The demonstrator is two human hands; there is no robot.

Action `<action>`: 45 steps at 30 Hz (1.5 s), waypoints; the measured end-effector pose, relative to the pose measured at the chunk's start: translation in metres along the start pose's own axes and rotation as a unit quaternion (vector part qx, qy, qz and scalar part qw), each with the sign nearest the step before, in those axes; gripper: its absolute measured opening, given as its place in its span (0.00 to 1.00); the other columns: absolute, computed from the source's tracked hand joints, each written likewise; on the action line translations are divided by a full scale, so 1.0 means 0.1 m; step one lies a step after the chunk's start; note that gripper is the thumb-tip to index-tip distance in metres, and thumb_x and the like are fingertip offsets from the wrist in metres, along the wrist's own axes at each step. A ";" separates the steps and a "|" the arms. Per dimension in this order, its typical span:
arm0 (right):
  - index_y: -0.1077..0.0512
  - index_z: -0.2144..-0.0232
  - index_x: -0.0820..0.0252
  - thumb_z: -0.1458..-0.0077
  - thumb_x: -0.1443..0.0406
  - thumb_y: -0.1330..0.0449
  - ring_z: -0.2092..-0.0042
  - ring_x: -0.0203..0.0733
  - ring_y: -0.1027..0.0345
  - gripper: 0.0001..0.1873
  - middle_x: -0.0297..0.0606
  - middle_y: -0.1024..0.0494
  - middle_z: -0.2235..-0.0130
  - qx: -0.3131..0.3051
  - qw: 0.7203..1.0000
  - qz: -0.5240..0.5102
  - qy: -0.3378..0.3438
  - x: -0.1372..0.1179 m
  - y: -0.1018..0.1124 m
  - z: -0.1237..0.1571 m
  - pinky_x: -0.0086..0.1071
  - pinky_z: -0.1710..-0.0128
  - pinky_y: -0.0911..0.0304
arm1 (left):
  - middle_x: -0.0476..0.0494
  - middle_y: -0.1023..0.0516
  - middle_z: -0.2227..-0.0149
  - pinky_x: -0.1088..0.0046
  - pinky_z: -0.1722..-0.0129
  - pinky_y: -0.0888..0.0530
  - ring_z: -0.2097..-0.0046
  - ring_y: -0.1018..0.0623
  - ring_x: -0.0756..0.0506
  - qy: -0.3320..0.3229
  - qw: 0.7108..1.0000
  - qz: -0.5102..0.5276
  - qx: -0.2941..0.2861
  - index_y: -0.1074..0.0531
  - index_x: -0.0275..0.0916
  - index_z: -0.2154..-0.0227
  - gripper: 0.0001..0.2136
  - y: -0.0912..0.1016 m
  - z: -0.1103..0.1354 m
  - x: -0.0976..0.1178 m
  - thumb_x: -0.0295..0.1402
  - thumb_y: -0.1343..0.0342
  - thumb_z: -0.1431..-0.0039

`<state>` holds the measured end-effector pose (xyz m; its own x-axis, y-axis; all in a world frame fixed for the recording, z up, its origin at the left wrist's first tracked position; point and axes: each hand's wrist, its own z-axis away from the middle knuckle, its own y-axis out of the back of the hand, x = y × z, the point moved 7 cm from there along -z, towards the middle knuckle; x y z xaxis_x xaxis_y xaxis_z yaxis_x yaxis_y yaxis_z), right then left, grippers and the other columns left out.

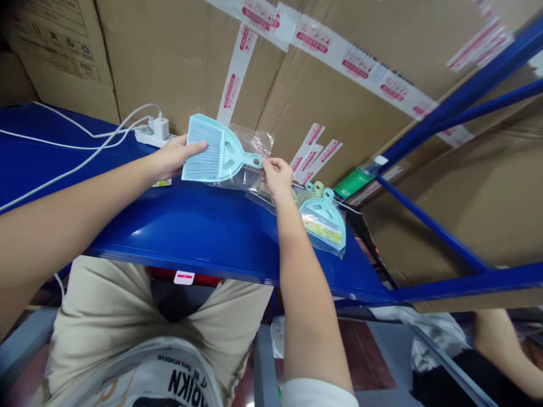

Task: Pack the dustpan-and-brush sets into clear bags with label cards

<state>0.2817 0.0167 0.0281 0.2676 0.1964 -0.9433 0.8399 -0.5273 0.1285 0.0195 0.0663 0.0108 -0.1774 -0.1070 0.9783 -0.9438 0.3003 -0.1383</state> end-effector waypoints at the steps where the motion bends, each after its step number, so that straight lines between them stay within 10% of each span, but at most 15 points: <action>1: 0.28 0.72 0.56 0.42 0.65 0.31 0.69 0.35 0.28 0.10 0.28 0.23 0.71 -0.012 1.000 0.000 0.005 0.02 -0.01 -0.02 0.28 0.68 0.28 | 0.37 0.11 0.48 0.54 0.34 0.21 0.39 0.14 0.37 0.002 1.000 -0.001 -0.002 0.20 0.39 0.43 0.13 -0.01 0.00 0.00 0.28 0.40 0.26; 9: 0.25 0.72 0.56 0.44 0.59 0.28 0.66 0.37 0.25 0.12 0.30 0.21 0.68 -0.069 0.997 -0.023 -0.020 0.12 -0.08 -0.02 0.35 0.63 0.22 | 0.38 0.10 0.51 0.55 0.37 0.19 0.43 0.13 0.37 0.015 1.000 0.018 0.007 0.17 0.39 0.48 0.11 -0.04 0.04 0.00 0.29 0.35 0.30; 26: 0.28 0.73 0.56 0.36 0.66 0.30 0.73 0.32 0.29 0.14 0.28 0.23 0.72 0.031 0.988 -0.105 -0.112 0.15 0.08 0.00 0.27 0.68 0.25 | 0.41 0.16 0.66 0.74 0.59 0.16 0.61 0.14 0.45 0.027 0.990 0.038 0.134 0.20 0.37 0.69 0.08 0.27 -0.11 0.00 0.34 0.30 0.37; 34: 0.30 0.72 0.55 0.38 0.63 0.27 0.72 0.34 0.26 0.15 0.29 0.23 0.71 0.002 0.993 -0.072 -0.093 0.22 0.12 -0.09 0.30 0.66 0.22 | 0.32 0.14 0.52 0.58 0.48 0.14 0.47 0.13 0.35 0.038 0.995 -0.023 0.094 0.18 0.37 0.56 0.10 0.29 -0.11 -0.03 0.36 0.28 0.36; 45: 0.30 0.74 0.56 0.33 0.68 0.32 0.74 0.33 0.25 0.16 0.29 0.23 0.73 0.018 0.992 -0.087 -0.095 0.17 0.17 -0.09 0.27 0.68 0.23 | 0.40 0.17 0.64 0.58 0.43 0.15 0.54 0.14 0.41 0.026 0.988 -0.075 0.129 0.21 0.39 0.68 0.06 0.32 -0.11 0.02 0.24 0.33 0.37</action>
<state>0.3047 0.0187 0.0166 0.0241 0.1287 -0.9914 0.8467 -0.5299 -0.0483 -0.0075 0.0858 0.0099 -0.0226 -0.0807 0.9965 -0.9993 0.0323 -0.0201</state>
